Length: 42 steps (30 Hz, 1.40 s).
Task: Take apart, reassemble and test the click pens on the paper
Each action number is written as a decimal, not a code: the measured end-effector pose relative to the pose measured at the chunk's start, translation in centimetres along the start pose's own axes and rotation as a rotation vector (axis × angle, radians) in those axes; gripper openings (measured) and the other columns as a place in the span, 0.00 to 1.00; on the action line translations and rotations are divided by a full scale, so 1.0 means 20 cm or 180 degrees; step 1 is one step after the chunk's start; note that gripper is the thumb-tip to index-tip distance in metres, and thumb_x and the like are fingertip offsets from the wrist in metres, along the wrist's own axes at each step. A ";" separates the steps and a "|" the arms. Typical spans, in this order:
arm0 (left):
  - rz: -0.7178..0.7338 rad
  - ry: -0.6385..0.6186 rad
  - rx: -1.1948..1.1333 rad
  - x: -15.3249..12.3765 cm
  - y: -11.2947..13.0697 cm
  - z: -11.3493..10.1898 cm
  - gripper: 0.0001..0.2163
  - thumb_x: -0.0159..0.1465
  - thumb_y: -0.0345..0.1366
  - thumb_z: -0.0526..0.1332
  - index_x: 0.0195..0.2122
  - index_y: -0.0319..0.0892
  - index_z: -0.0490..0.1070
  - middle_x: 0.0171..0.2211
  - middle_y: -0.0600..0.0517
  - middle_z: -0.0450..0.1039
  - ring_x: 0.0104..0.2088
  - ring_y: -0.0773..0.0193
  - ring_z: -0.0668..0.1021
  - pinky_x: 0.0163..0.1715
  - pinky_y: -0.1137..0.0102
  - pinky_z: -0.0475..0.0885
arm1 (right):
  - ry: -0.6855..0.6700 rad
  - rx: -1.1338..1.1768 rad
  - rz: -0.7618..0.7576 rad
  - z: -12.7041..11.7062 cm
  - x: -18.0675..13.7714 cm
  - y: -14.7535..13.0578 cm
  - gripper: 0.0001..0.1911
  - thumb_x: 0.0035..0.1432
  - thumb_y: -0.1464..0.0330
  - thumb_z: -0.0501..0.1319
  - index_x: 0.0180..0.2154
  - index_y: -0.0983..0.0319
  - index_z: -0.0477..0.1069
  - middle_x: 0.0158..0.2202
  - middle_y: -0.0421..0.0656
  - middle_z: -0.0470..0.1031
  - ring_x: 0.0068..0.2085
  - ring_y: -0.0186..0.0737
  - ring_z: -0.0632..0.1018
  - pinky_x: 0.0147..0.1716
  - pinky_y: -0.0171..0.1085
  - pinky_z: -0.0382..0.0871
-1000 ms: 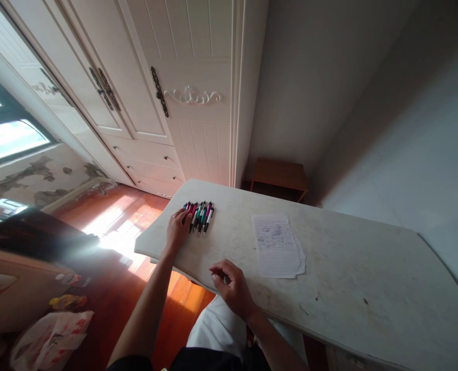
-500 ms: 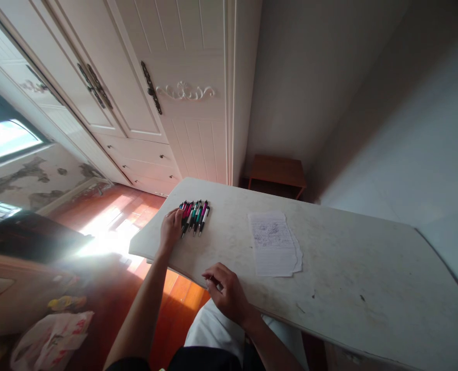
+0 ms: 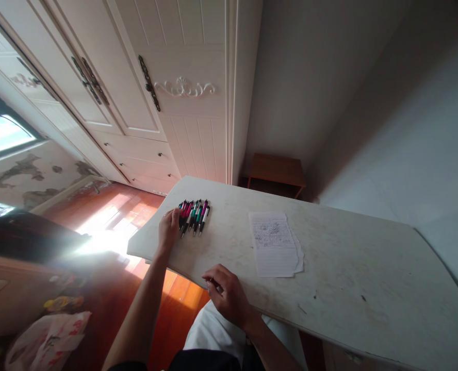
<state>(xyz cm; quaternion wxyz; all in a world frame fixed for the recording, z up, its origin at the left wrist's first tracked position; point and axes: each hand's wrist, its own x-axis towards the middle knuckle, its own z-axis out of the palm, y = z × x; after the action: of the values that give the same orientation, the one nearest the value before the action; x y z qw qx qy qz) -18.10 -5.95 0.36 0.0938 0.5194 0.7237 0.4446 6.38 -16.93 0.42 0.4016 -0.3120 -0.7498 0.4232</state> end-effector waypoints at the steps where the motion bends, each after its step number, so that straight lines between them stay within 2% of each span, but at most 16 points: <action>1: -0.0007 0.0007 -0.0013 0.00 0.00 0.00 0.25 0.68 0.50 0.44 0.38 0.40 0.77 0.42 0.45 0.79 0.45 0.55 0.77 0.49 0.63 0.68 | -0.0004 -0.0010 -0.0002 0.00 0.00 0.00 0.16 0.54 0.81 0.55 0.41 0.61 0.73 0.36 0.44 0.74 0.38 0.36 0.76 0.39 0.32 0.70; 20: -0.0135 0.0073 -0.0287 0.00 -0.01 0.00 0.22 0.66 0.49 0.47 0.35 0.42 0.77 0.40 0.46 0.79 0.45 0.55 0.78 0.48 0.63 0.70 | -0.0010 -0.0132 0.0012 0.00 0.00 0.00 0.15 0.55 0.80 0.55 0.41 0.61 0.73 0.36 0.44 0.75 0.38 0.36 0.76 0.39 0.32 0.70; 42: -0.0169 0.0100 -0.0186 0.00 0.01 -0.01 0.23 0.66 0.51 0.47 0.36 0.42 0.77 0.41 0.46 0.79 0.45 0.54 0.78 0.48 0.63 0.69 | -0.0045 -0.0070 0.0003 0.00 0.00 0.00 0.15 0.55 0.80 0.54 0.41 0.61 0.73 0.37 0.44 0.74 0.39 0.36 0.76 0.40 0.32 0.70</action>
<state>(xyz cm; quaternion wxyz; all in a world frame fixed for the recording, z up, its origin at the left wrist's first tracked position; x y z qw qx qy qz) -18.00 -6.03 0.62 0.1093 0.4900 0.7253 0.4711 6.39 -17.03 0.47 0.3926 -0.3137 -0.7571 0.4174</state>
